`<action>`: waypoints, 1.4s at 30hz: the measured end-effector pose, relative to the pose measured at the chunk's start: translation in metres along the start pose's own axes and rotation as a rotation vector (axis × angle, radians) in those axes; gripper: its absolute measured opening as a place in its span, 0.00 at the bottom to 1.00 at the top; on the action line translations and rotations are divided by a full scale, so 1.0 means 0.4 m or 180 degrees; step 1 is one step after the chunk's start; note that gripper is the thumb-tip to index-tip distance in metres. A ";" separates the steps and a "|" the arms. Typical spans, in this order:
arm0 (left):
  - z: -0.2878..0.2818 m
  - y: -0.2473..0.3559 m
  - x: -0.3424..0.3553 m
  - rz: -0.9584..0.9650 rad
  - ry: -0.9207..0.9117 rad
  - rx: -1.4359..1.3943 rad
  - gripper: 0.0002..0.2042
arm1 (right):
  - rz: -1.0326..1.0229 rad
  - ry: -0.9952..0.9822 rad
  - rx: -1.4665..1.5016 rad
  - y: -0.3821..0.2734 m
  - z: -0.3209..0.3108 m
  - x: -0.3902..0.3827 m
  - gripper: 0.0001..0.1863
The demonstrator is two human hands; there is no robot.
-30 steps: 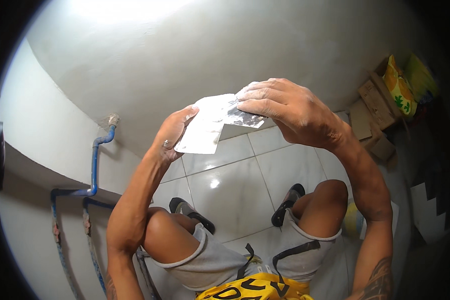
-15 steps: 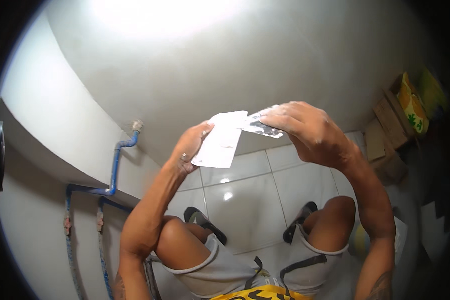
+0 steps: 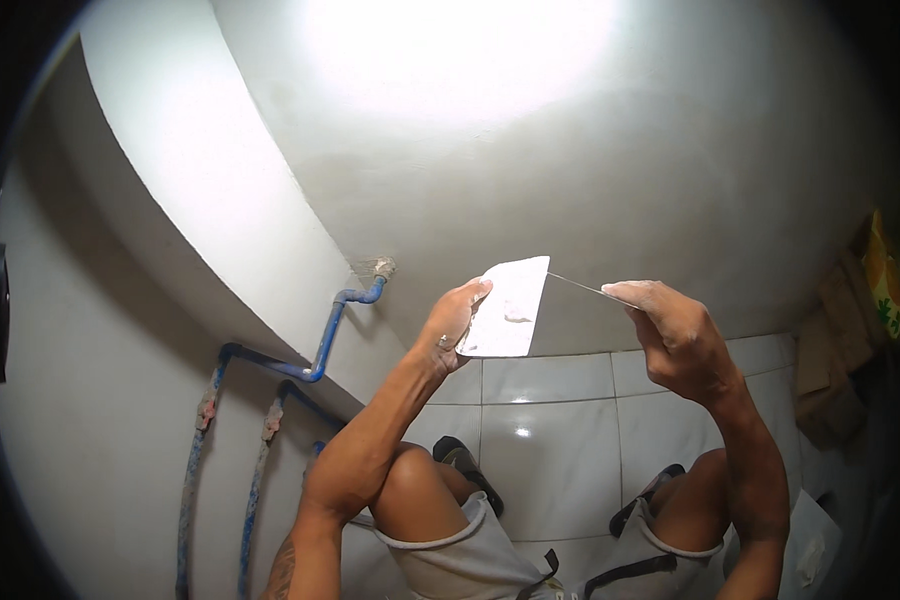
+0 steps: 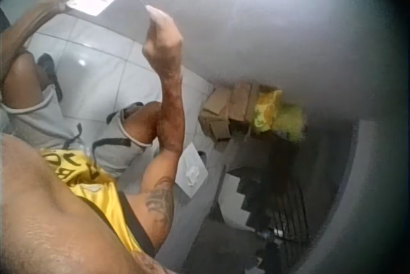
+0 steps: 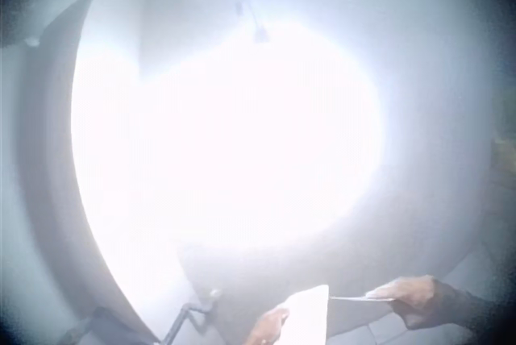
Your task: The person prepares plaster on a board and applies it to a ceiling using a metal putty knife and a larger rectangular board for holding the material.
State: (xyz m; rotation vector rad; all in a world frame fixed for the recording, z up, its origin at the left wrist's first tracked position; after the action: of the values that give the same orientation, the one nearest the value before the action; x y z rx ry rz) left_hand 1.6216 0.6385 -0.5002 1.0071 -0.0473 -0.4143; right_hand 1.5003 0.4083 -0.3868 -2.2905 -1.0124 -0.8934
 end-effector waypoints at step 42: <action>-0.032 -0.020 0.030 0.0537 0.0459 0.0414 0.16 | 0.3021 0.0370 0.3420 0.073 0.091 -0.111 0.11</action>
State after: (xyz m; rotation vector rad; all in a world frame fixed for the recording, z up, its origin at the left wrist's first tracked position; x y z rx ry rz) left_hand 1.6329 0.6409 -0.5158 1.1495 -0.0295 -0.1855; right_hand 1.5136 0.3932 -0.4483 -1.4298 -0.1361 -0.0091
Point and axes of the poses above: each hand's wrist, its own x-axis towards the middle knuckle, its own z-axis out of the palm, y = z × x, the point moved 5 cm from there along x, towards the middle knuckle, and after that the axes turned 2 degrees about -x, right-handed, at the moved point
